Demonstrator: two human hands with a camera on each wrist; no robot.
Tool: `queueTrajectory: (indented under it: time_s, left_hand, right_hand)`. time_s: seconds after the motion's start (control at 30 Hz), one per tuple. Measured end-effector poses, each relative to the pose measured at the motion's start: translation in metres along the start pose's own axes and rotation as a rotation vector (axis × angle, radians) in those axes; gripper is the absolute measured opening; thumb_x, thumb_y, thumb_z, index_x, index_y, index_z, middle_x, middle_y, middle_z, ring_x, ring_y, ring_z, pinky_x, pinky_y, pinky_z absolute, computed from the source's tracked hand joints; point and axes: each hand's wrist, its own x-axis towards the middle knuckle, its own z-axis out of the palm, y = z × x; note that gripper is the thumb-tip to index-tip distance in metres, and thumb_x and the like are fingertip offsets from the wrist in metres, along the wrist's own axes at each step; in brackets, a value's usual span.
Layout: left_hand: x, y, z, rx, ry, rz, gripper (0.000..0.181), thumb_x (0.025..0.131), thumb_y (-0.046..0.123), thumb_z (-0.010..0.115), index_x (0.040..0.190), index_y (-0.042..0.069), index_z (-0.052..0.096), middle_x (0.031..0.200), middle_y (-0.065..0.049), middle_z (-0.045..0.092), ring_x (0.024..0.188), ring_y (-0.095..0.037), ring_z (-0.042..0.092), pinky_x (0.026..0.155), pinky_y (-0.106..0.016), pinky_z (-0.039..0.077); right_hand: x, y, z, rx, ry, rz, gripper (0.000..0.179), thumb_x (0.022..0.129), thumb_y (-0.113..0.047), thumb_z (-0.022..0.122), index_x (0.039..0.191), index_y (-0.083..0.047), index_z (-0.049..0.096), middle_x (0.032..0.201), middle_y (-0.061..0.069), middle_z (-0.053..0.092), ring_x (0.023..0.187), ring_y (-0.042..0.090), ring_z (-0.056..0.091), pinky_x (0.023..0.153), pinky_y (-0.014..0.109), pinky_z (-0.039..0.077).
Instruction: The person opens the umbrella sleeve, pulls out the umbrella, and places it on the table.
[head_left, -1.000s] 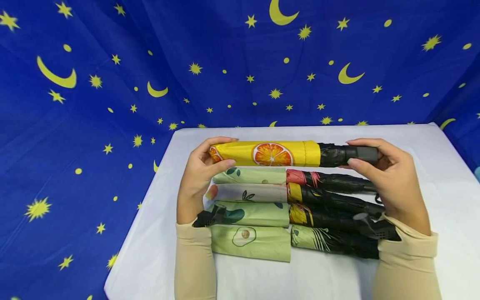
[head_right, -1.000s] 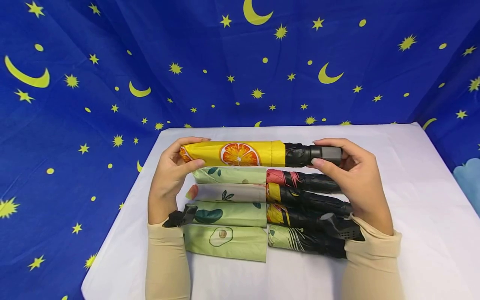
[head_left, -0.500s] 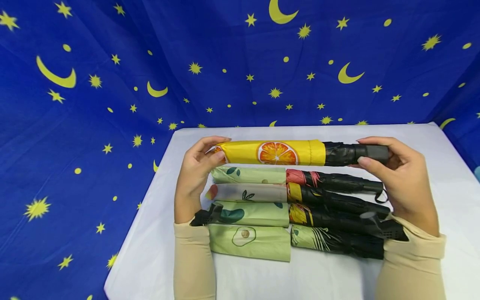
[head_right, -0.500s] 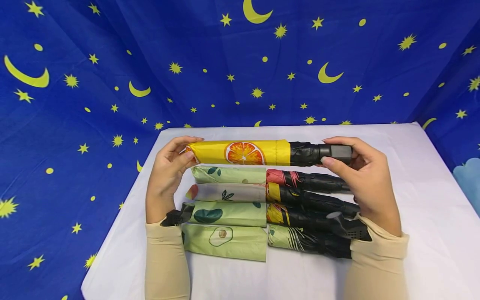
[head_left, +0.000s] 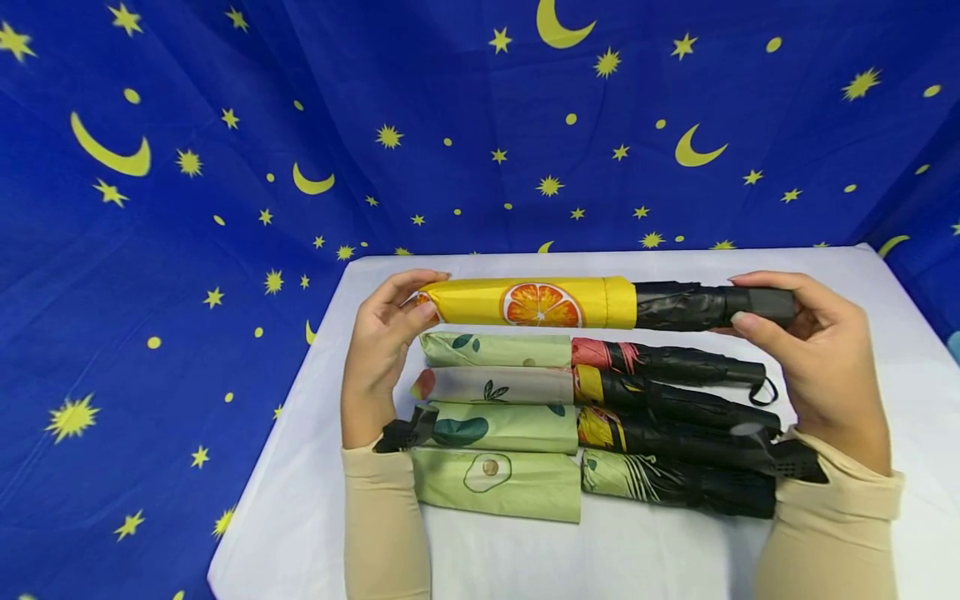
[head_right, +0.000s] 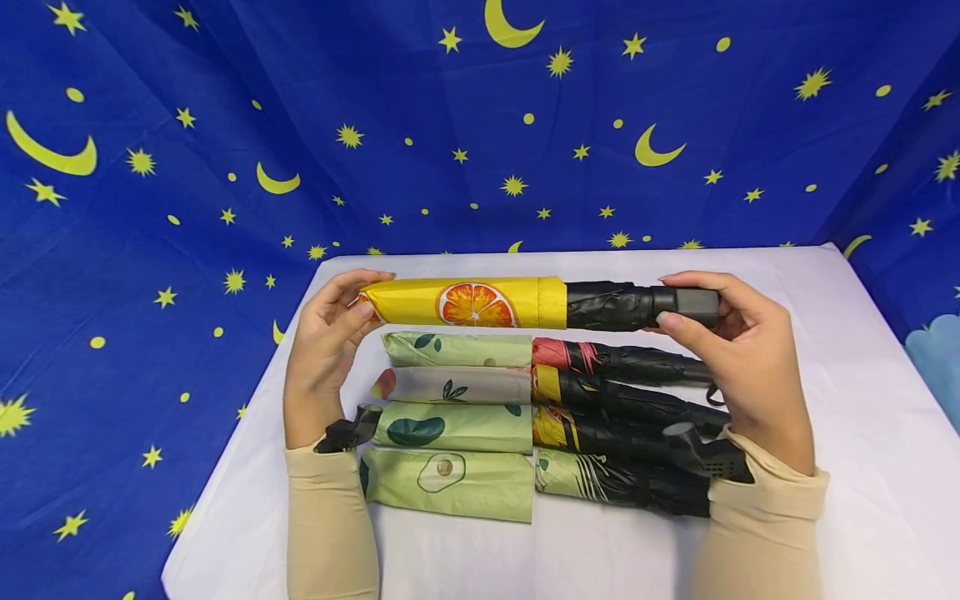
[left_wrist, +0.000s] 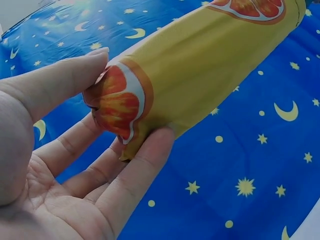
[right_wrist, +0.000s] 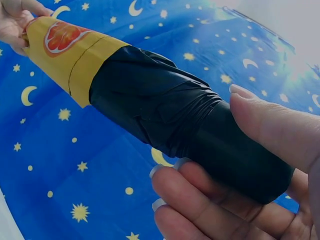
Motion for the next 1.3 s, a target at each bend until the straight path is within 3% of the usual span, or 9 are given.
queueTrajectory:
  time_s: [0.33,1.3]
  left_hand:
    - [0.0,0.001,-0.001,0.016,0.02,0.004,0.03,0.095,-0.008,0.06,0.124,-0.003,0.067,0.127,-0.019,0.066,0.105,-0.026,0.064,0.084,-0.032,0.059]
    - [-0.001,0.005,-0.011,0.024,0.112,0.029,0.028,0.095,-0.006,0.062,0.122,-0.003,0.069,0.124,-0.019,0.067,0.1,-0.026,0.065,0.082,-0.031,0.059]
  right_hand:
    - [0.0,-0.002,-0.003,0.008,-0.001,-0.019,0.041,0.084,0.032,0.057,0.124,0.03,0.05,0.106,0.027,0.067,0.084,0.03,0.074,0.078,0.032,0.061]
    - [-0.002,-0.003,-0.016,0.132,0.014,-0.071,0.039,0.084,0.035,0.051,0.122,0.034,0.046,0.107,0.032,0.065,0.087,0.035,0.073,0.079,0.04,0.061]
